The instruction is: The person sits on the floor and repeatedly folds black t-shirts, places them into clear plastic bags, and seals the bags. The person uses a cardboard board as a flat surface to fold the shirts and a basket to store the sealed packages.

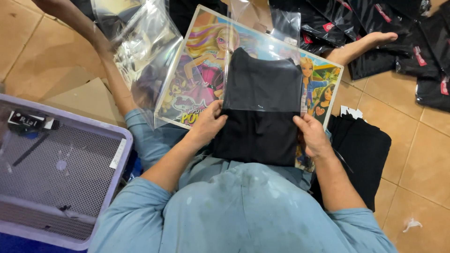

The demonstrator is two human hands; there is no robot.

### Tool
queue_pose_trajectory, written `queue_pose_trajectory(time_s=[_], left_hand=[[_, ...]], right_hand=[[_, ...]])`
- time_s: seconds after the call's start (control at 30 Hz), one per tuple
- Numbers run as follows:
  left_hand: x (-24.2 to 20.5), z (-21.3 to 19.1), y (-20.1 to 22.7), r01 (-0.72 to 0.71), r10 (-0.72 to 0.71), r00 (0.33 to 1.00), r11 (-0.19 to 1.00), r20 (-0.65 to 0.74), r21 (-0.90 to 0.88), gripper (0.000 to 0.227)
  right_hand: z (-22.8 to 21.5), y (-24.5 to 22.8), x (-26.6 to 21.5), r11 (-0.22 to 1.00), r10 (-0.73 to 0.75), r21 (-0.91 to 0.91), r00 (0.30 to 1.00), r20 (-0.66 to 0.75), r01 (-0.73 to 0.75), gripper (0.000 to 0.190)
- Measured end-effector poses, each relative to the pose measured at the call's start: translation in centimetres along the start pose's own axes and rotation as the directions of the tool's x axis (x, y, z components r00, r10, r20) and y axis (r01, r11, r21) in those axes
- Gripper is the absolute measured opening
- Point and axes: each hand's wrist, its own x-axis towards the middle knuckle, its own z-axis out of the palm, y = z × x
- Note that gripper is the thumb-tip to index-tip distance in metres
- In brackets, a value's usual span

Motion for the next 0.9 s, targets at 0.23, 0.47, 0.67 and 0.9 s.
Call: queue_pose_trajectory(time_s=[0.23, 0.47, 0.67, 0.9], left_hand=[[-1.7, -0.9, -2.9, 0.043, -0.039, 0.999, 0.988, 0.030, -0.148, 0.033], [-1.2, -1.3, -4.3, 0.228, -0.230, 0.972, 0.892, 0.043, -0.390, 0.031], [-2.0, -2.0, -2.0, 0.266, -0.246, 0.963, 0.836, 0.106, -0.480, 0.018], [-3.5, -2.9, 0.6, 0.264, -0.225, 0.964, 0.853, 0.139, -0.451, 0.018]], right_hand=[[1.0, 0.8, -2.2, 0.999, 0.027, 0.044, 0.999, -0.023, -0.026, 0.016], [-2.2, 4.2, -2.4, 0.965, 0.178, 0.205, 0.982, -0.057, -0.163, 0.018], [-0.7, 3.1, -3.5, 0.977, 0.205, 0.079, 0.975, -0.091, -0.198, 0.006], [2.7, -1.9, -6.2, 0.975, 0.221, 0.016, 0.975, -0.036, -0.220, 0.008]])
